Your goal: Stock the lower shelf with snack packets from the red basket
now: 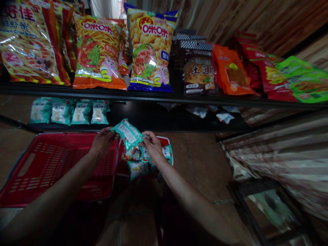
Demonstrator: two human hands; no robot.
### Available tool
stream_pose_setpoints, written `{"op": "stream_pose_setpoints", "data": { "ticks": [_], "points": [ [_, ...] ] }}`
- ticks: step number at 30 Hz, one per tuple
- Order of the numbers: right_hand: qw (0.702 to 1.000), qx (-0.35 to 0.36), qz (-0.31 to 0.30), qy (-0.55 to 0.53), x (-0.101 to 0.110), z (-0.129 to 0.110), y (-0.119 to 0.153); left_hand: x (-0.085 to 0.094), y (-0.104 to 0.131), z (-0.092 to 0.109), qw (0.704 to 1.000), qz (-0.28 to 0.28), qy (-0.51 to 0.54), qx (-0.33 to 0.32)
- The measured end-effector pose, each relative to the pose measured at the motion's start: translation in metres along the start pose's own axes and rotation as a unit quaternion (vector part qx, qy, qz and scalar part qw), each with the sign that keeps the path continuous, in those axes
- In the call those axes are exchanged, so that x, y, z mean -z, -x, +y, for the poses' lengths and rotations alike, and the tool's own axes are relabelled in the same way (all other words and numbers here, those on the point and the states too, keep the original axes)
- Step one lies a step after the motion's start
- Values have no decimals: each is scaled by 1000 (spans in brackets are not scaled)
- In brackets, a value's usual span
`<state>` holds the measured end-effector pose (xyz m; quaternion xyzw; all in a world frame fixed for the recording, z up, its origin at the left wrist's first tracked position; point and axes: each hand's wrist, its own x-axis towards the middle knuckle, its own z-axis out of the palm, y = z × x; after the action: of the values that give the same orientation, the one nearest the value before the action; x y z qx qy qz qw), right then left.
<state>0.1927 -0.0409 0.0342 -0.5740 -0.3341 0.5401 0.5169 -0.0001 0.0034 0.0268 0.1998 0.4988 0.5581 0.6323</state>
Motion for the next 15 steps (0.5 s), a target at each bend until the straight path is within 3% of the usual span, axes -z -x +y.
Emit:
{"op": "stream_pose_setpoints", "data": {
  "ticks": [4,9,12,15],
  "points": [
    [978,102,-56,175,7,4,-1,0,1,6,998,28,-41,-36],
    [863,222,-37,452,15,-1,3,-3,3,13,994,40,-86,-63],
    [827,265,-16,496,15,-1,4,-5,6,15,991,26,-107,-76],
    [819,294,-18,493,14,0,4,-7,9,18,990,10,-123,-74]
  ]
}}
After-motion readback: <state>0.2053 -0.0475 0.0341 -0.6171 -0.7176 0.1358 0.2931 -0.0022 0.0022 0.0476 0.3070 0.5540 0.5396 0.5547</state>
